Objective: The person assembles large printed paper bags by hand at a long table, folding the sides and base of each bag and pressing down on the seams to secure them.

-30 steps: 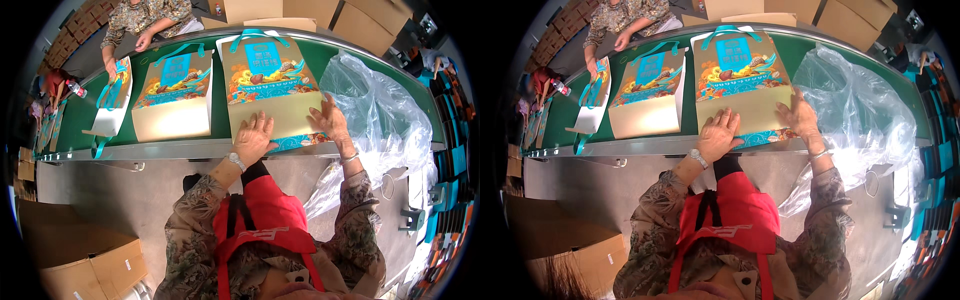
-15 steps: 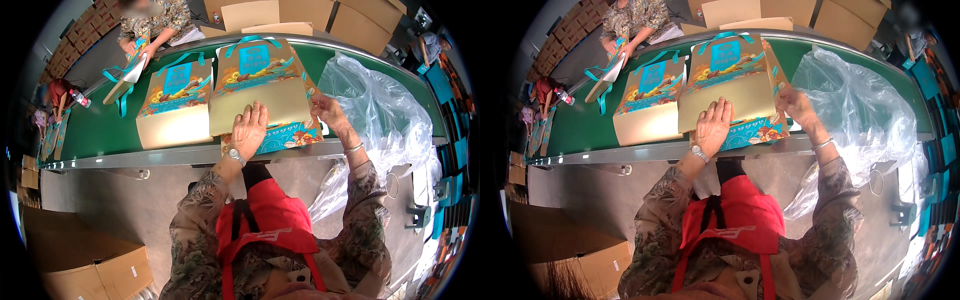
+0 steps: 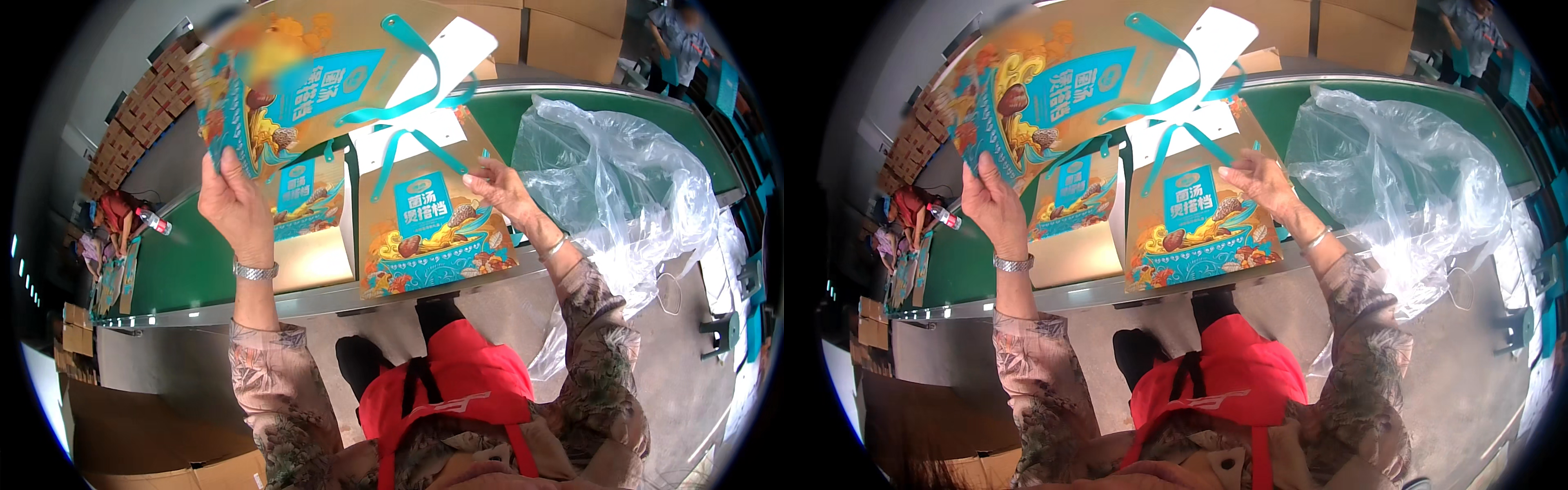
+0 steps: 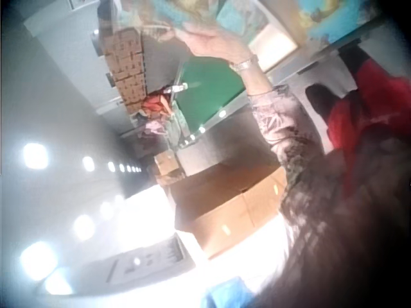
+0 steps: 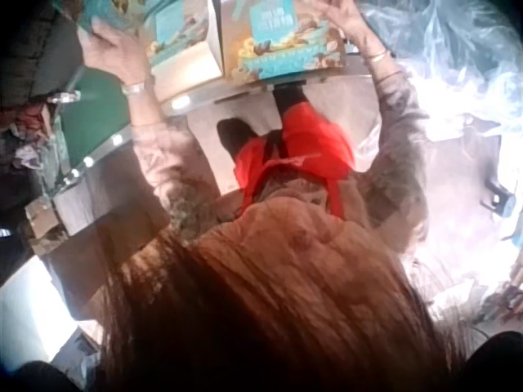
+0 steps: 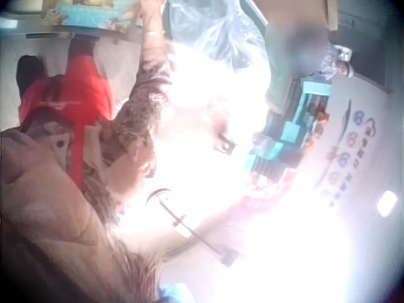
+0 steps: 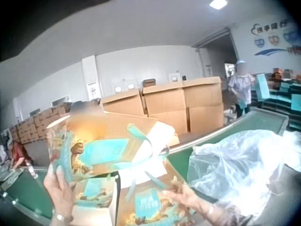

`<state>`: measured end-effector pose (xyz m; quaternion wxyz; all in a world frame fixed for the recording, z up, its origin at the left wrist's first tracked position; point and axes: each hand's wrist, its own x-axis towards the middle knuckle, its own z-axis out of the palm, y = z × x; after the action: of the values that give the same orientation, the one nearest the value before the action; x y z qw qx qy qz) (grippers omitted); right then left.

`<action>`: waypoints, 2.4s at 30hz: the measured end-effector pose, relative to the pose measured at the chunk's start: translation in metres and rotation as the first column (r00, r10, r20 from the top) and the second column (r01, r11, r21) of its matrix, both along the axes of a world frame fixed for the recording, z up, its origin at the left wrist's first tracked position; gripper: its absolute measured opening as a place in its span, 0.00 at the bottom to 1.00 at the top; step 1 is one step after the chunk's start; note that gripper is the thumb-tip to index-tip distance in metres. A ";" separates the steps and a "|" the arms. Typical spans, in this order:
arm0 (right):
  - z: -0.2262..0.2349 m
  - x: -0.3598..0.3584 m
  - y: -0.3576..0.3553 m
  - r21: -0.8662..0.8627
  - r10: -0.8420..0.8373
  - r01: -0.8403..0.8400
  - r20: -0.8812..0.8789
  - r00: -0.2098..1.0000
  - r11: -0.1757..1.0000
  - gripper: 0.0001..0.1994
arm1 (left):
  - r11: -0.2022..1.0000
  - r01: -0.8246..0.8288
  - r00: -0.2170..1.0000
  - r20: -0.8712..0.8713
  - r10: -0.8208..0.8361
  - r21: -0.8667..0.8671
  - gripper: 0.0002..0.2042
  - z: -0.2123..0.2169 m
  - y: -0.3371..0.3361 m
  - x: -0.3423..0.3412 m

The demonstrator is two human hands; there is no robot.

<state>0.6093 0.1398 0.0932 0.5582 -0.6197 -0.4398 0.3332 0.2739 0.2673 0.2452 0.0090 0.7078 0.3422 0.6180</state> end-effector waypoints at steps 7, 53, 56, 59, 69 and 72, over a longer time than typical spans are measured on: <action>0.013 0.016 0.033 0.227 0.168 -0.040 -0.579 0.798 0.973 0.42 | 0.907 0.414 0.785 0.533 -0.316 -0.072 0.13 -0.037 -0.012 0.013; -0.012 0.029 -0.039 -0.336 0.227 0.214 0.882 0.413 0.917 0.22 | 0.327 0.686 0.707 0.488 -0.512 -0.651 0.22 -0.211 -0.089 -0.007; 0.004 -0.044 -0.082 -0.084 0.088 -0.033 0.821 0.564 0.996 0.23 | 0.429 0.583 0.750 0.254 -0.611 -0.690 0.19 -0.210 -0.087 -0.005; 0.000 -0.102 -0.090 0.057 0.047 -0.284 0.936 0.348 0.957 0.20 | 0.508 0.556 0.715 0.066 -0.696 -0.658 0.15 -0.209 -0.086 0.004; -0.037 -0.081 -0.074 -0.019 0.122 -0.216 0.872 0.475 0.976 0.14 | 0.299 0.472 0.805 0.266 -0.531 -0.829 0.10 -0.231 -0.087 0.023; -0.040 -0.079 -0.073 -0.030 0.116 -0.173 0.849 0.516 0.985 0.10 | 0.239 0.583 0.764 0.425 -0.484 -0.776 0.07 -0.237 -0.089 0.026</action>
<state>0.5305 0.0668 0.0535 0.2628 -0.6480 -0.7145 0.0230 0.3002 0.1783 0.0082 0.5978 0.6380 0.3460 0.3404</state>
